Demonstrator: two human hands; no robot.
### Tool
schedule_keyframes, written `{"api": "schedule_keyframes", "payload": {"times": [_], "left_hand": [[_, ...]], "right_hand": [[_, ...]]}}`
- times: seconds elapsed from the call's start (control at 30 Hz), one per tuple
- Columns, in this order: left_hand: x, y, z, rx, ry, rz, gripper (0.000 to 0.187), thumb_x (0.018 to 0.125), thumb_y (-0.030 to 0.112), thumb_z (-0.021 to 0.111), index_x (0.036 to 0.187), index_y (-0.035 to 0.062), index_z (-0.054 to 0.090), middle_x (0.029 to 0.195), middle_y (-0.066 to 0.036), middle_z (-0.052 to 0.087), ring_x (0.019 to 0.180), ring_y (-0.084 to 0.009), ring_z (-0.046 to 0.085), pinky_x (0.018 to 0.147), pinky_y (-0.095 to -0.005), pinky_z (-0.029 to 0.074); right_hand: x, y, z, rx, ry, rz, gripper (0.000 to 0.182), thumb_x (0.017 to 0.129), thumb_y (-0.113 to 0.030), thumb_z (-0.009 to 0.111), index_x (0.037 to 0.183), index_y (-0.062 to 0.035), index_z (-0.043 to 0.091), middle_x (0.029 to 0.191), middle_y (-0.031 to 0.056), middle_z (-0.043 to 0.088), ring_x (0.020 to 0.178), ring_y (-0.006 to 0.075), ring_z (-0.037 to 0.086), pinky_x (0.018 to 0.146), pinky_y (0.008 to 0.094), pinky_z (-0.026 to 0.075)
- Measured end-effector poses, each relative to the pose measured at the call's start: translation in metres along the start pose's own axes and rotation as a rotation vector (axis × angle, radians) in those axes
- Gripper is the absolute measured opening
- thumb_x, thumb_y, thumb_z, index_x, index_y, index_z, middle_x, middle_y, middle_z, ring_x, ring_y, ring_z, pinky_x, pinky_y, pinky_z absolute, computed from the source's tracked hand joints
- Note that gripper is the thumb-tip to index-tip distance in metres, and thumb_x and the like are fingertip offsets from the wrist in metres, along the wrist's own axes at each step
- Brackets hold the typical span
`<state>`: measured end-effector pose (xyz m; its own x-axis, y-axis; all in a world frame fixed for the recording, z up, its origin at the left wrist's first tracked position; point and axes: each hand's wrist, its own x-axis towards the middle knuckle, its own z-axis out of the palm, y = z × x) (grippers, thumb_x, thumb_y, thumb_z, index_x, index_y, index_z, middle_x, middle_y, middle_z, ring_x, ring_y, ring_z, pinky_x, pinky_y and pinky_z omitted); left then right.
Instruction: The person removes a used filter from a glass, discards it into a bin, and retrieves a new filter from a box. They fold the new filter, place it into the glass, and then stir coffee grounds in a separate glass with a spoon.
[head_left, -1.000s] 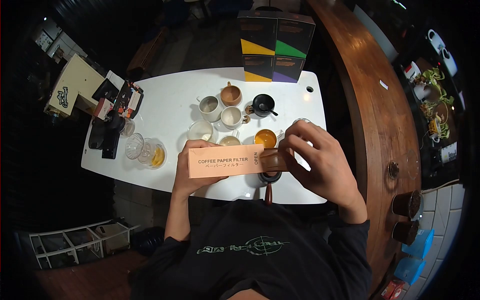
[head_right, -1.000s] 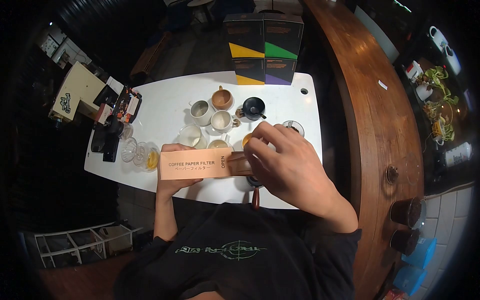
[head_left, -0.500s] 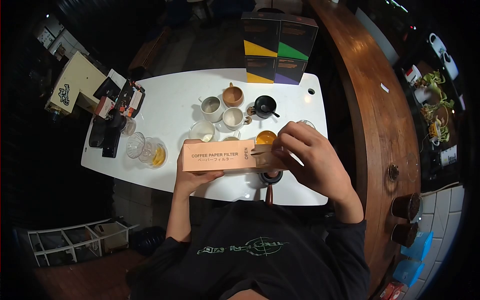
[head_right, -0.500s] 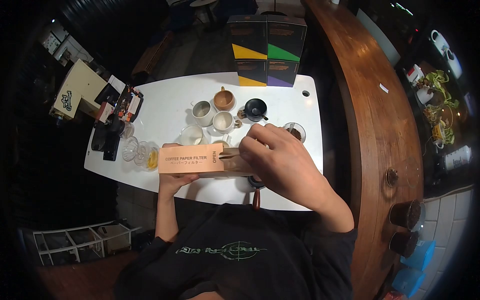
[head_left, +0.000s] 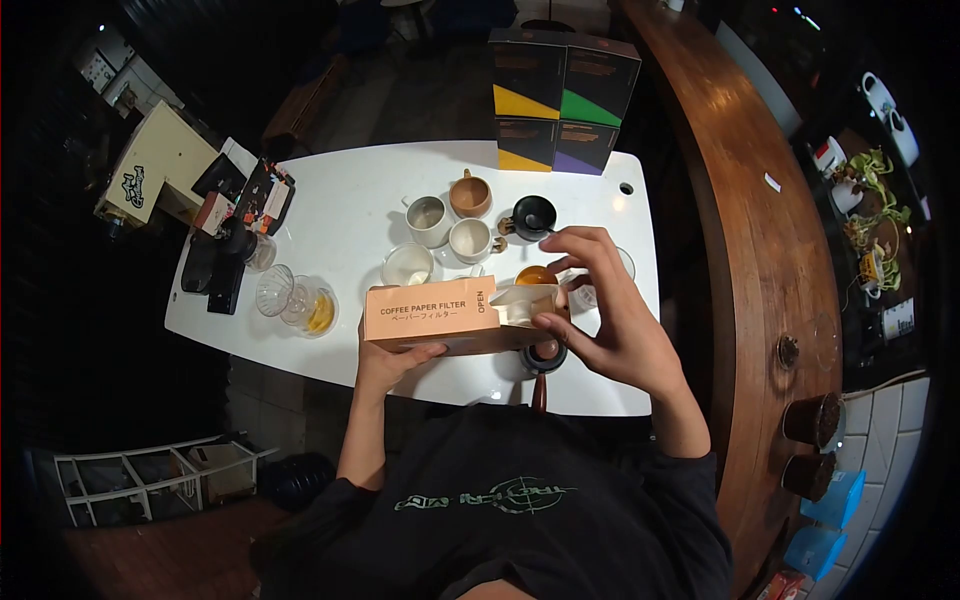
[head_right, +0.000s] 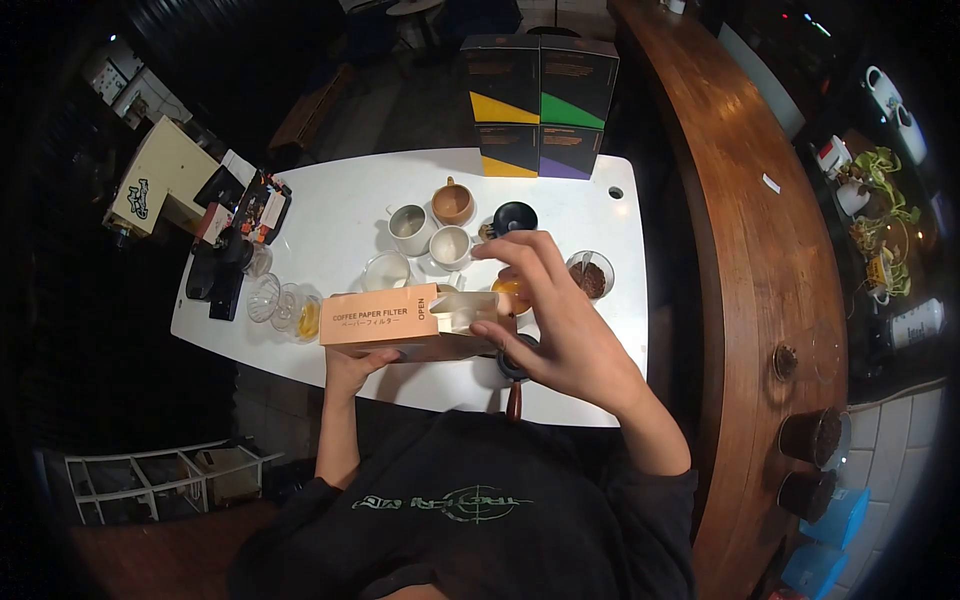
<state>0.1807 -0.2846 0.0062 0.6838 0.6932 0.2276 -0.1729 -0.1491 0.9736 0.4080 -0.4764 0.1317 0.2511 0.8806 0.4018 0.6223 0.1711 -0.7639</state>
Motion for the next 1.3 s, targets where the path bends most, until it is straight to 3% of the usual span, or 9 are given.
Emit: {"api": "schedule_keyframes", "payload": {"times": [0.1, 0.4, 0.53, 0.63, 0.7, 0.9, 1.13, 1.2, 1.3], "left_hand": [[-0.001, -0.004, -0.002, 0.002, -0.002, -0.013, 0.079, 0.062, 0.006, 0.093, 0.125, 0.001, 0.046, 0.112, -0.009, 0.066, 0.105, -0.0193, 0.067, 0.09, -0.0333, 0.057], [0.0, -0.005, 0.002, -0.153, 0.026, 0.027, 0.082, 0.059, 0.004, 0.093, 0.125, 0.0026, 0.045, 0.113, -0.009, 0.064, 0.106, -0.0201, 0.067, 0.091, -0.0344, 0.058], [0.0, -0.003, 0.003, -0.157, 0.017, -0.014, 0.082, 0.059, 0.002, 0.093, 0.125, 0.0029, 0.044, 0.113, -0.009, 0.064, 0.106, -0.0202, 0.067, 0.092, -0.0348, 0.058], [0.0, -0.003, 0.005, -0.157, 0.022, -0.036, 0.083, 0.06, 0.001, 0.093, 0.127, 0.003, 0.044, 0.114, -0.009, 0.064, 0.107, -0.0203, 0.066, 0.092, -0.0351, 0.058], [0.0, -0.002, 0.005, -0.118, 0.015, -0.044, 0.083, 0.06, 0.002, 0.093, 0.128, 0.0028, 0.044, 0.114, -0.009, 0.064, 0.106, -0.0202, 0.066, 0.092, -0.0348, 0.058], [0.004, -0.004, 0.002, -0.07, -0.001, -0.031, 0.081, 0.063, 0.004, 0.092, 0.128, 0.0018, 0.045, 0.114, -0.008, 0.066, 0.103, -0.0177, 0.067, 0.089, -0.0328, 0.057], [0.003, -0.007, -0.003, 0.04, 0.024, -0.119, 0.073, 0.064, 0.006, 0.092, 0.125, 0.0005, 0.052, 0.109, -0.007, 0.069, 0.102, -0.0167, 0.067, 0.091, -0.0326, 0.055], [0.003, -0.007, -0.003, 0.008, 0.005, -0.051, 0.074, 0.064, 0.008, 0.093, 0.126, 0.0002, 0.053, 0.112, -0.008, 0.069, 0.103, -0.017, 0.066, 0.091, -0.0327, 0.055], [-0.001, -0.005, -0.002, -0.074, 0.044, -0.032, 0.074, 0.063, 0.01, 0.094, 0.125, -0.0002, 0.054, 0.114, -0.008, 0.068, 0.106, -0.0174, 0.066, 0.092, -0.0331, 0.055]], "right_hand": [[-0.005, 0.01, 0.006, 0.241, -0.017, 0.118, 0.048, 0.087, -0.001, 0.066, 0.132, -0.0043, 0.046, 0.118, 0.0123, 0.054, 0.113, 0.0269, 0.06, 0.096, 0.0379, 0.052], [-0.014, 0.014, 0.003, 0.311, 0.033, 0.22, 0.041, 0.079, 0.006, 0.059, 0.119, -0.0043, 0.057, 0.106, 0.0056, 0.054, 0.105, 0.0168, 0.059, 0.096, 0.0369, 0.056], [-0.017, 0.016, 0.001, 0.356, 0.047, 0.252, 0.038, 0.077, 0.007, 0.059, 0.114, -0.0027, 0.06, 0.104, 0.0067, 0.056, 0.102, 0.0179, 0.06, 0.098, 0.036, 0.055], [-0.019, 0.021, 0.001, 0.232, 0.082, 0.181, 0.029, 0.079, 0.004, 0.063, 0.108, -0.0015, 0.062, 0.1, 0.0088, 0.058, 0.094, 0.0206, 0.063, 0.09, 0.0339, 0.056], [-0.017, 0.015, -0.003, -0.04, 0.064, 0.09, 0.02, 0.082, 0.001, 0.069, 0.101, 0.0001, 0.062, 0.097, 0.011, 0.059, 0.089, 0.0251, 0.064, 0.078, 0.0346, 0.054], [-0.009, 0.012, -0.003, -0.038, 0.196, -0.014, 0.014, 0.084, 0.002, 0.069, 0.093, 0.0008, 0.059, 0.095, 0.012, 0.06, 0.086, 0.0277, 0.063, 0.076, 0.0358, 0.05], [-0.011, 0.023, 0.002, 0.03, 0.11, 0.063, 0.015, 0.088, -0.002, 0.067, 0.098, 0.0012, 0.057, 0.097, 0.0113, 0.061, 0.092, 0.0246, 0.065, 0.08, 0.0371, 0.053], [-0.012, 0.023, 0.011, 0.251, 0.128, 0.225, 0.02, 0.089, -0.005, 0.067, 0.104, 0.0007, 0.055, 0.101, 0.0097, 0.062, 0.099, 0.0203, 0.064, 0.087, 0.0364, 0.055], [-0.011, 0.02, 0.008, 0.428, 0.131, 0.302, 0.026, 0.089, -0.006, 0.069, 0.109, 0.0001, 0.054, 0.105, 0.0082, 0.062, 0.104, 0.0176, 0.063, 0.092, 0.0362, 0.056]]}}
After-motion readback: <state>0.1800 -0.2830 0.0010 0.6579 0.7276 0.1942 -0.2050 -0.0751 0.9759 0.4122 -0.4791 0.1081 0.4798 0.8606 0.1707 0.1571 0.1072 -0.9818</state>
